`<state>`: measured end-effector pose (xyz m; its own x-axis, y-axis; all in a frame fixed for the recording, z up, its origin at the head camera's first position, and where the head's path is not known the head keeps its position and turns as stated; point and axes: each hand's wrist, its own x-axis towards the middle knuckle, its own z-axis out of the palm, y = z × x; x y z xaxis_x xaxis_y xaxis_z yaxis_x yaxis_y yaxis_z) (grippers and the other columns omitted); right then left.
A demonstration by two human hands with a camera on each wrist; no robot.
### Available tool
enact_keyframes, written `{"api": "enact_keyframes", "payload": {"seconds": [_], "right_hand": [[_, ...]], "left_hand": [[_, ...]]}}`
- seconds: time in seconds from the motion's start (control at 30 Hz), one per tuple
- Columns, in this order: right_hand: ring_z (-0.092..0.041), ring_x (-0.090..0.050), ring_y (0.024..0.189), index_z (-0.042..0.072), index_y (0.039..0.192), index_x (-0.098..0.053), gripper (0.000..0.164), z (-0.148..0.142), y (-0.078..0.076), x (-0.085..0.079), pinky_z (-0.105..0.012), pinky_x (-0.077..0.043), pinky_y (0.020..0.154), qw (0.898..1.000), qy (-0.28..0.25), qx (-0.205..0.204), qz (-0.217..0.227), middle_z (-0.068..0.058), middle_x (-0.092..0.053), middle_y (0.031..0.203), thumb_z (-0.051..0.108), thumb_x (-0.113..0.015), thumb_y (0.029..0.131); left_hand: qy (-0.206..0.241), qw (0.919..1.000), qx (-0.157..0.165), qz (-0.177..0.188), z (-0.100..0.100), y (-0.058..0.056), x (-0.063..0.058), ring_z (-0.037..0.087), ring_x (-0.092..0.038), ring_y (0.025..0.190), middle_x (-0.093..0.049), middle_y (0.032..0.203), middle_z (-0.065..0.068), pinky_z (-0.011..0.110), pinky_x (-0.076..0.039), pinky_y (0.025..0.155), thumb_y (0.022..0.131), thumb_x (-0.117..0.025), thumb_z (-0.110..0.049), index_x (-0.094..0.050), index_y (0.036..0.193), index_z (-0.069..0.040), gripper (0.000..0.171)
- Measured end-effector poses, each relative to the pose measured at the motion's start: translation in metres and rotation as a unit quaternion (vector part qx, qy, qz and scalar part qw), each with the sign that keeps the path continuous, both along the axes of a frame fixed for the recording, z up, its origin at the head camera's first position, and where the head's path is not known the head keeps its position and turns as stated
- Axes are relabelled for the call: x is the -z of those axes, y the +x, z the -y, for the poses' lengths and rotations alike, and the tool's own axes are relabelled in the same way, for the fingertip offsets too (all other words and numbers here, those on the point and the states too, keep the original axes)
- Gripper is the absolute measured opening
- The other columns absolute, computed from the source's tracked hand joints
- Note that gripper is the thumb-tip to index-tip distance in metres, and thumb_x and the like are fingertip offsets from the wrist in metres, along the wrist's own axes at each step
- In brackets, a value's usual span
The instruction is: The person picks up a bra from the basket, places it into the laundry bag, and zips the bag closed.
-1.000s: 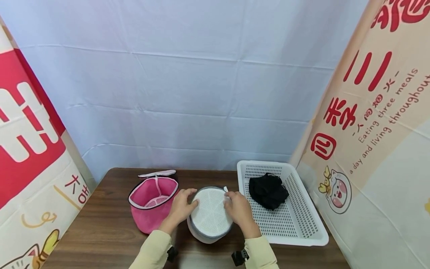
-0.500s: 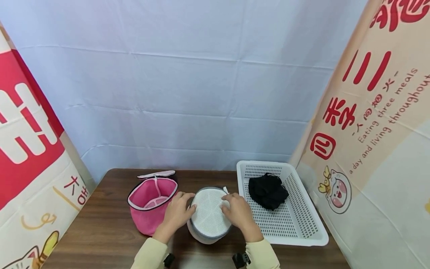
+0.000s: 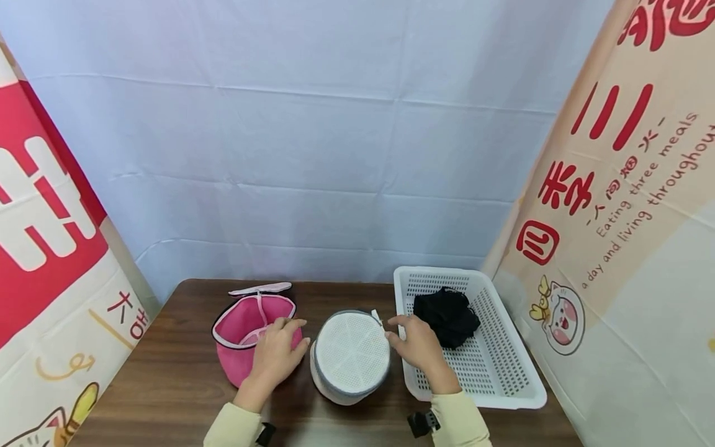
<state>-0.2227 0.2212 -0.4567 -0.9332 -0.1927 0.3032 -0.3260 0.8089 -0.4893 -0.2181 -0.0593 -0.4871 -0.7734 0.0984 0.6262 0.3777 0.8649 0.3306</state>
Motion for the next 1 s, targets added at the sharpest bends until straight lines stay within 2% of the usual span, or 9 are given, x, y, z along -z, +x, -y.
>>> {"api": "enact_keyframes", "payload": {"seconds": [0.13, 0.5, 0.77, 1.0], "right_hand": [[-0.031, -0.059, 0.09, 0.002, 0.108, -0.066, 0.029, -0.01, -0.006, -0.004, -0.044, -0.048, 0.071, 1.0, 0.016, -0.001, 0.015, -0.014, -0.062, 0.105, 0.018, -0.068, 0.084], [-0.039, -0.059, 0.093, -0.001, 0.117, -0.061, 0.037, -0.026, -0.028, -0.006, -0.049, -0.048, 0.074, 1.0, 0.011, 0.018, 0.01, -0.022, -0.058, 0.112, 0.015, -0.067, 0.085], [-0.042, -0.057, 0.097, -0.001, 0.123, -0.057, 0.041, -0.041, -0.035, 0.004, -0.051, -0.047, 0.075, 0.999, 0.004, 0.04, 0.025, -0.023, -0.056, 0.118, 0.019, -0.064, 0.088], [-0.042, -0.057, 0.096, -0.001, 0.123, -0.056, 0.039, -0.058, -0.044, 0.014, -0.052, -0.046, 0.076, 0.996, -0.026, 0.074, 0.043, -0.029, -0.056, 0.113, 0.016, -0.062, 0.088]], "left_hand": [[-0.016, 0.9997, -0.014, -0.014, 0.011, 0.001, -0.002, 0.032, -0.058, 0.075, -0.06, 0.09, 0.012, 0.045, -0.042, 0.056, 0.069, -0.077, -0.02, -0.07, 0.096, -0.01, 0.029], [-0.01, 0.9978, -0.048, 0.044, 0.039, 0.002, -0.006, 0.033, -0.057, 0.082, -0.059, 0.095, 0.012, 0.047, -0.043, 0.062, 0.073, -0.075, -0.021, -0.07, 0.101, -0.009, 0.031], [0.009, 0.9967, -0.071, 0.036, 0.053, 0.004, -0.004, 0.033, -0.056, 0.082, -0.059, 0.095, 0.013, 0.048, -0.04, 0.059, 0.074, -0.073, -0.018, -0.071, 0.097, -0.009, 0.025], [0.029, 0.995, -0.086, 0.043, 0.063, -0.001, -0.008, 0.035, -0.056, 0.083, -0.059, 0.095, 0.015, 0.05, -0.041, 0.059, 0.076, -0.07, -0.017, -0.07, 0.098, -0.007, 0.024]]}}
